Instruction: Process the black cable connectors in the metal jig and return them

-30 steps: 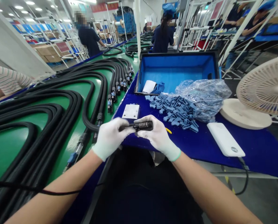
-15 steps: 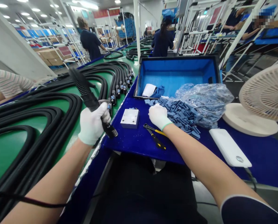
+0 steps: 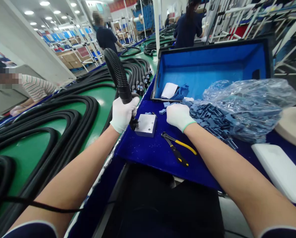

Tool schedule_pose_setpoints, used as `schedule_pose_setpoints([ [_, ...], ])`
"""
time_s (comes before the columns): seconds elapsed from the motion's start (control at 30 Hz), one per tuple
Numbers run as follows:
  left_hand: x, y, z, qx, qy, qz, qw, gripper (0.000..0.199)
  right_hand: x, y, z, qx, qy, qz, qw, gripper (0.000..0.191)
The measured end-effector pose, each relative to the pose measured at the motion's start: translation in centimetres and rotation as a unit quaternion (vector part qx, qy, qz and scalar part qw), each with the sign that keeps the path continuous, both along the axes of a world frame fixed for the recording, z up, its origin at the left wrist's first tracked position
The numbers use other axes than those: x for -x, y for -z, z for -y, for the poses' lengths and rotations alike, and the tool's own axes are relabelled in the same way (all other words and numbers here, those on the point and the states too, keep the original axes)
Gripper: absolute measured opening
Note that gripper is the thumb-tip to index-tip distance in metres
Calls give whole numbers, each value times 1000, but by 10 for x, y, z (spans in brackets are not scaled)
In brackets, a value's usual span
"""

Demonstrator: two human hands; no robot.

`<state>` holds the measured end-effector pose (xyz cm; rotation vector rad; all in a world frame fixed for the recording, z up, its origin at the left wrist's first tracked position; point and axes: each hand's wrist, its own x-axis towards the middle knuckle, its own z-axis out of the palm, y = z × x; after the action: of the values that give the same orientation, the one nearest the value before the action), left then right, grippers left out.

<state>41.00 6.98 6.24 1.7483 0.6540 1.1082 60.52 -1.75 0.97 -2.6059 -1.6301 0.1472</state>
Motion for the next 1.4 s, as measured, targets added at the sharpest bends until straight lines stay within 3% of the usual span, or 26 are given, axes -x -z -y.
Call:
schedule_pose_setpoints([
  [0.13, 1, 3, 2, -30, -22, -17, 999, 15, 7, 4, 1, 18, -17, 11, 1000, 36],
  [0.27, 2, 5, -10, 61, 66, 6, 996, 19, 2, 2, 10, 15, -63, 16, 998, 36],
  [0.37, 3, 7, -16, 104, 97, 3, 990, 22, -9, 0, 10, 25, -51, 3, 998, 47],
  [0.5, 5, 11, -13, 81, 65, 15, 994, 22, -16, -2, 3, 17, -26, -11, 999, 54],
  [0.63, 6, 14, -12, 66, 47, 42, 996, 21, 1, -3, 6, -1, -62, 8, 998, 40],
  [0.77, 8, 16, -17, 79, 56, 36, 995, 20, 22, -3, 13, 10, -135, 8, 991, 39],
  [0.97, 10, 19, -21, 62, 63, 42, 995, 17, 15, -1, 8, 28, -147, -8, 989, 40],
  [1.1, 11, 19, -23, 71, 53, 34, 995, 18, 5, -7, 10, -13, -142, 10, 990, 27],
  [1.2, 13, 18, -23, 78, 47, 23, 996, 18, 8, -16, 14, -119, -144, -28, 982, 28],
  [1.3, 15, 17, -24, 66, 52, 11, 996, 20, 21, -22, 14, -249, -151, -122, 949, 23],
  [1.4, 17, 17, -25, 38, 44, -4, 998, 22, 38, -23, 11, -262, -190, -230, 918, 25],
])
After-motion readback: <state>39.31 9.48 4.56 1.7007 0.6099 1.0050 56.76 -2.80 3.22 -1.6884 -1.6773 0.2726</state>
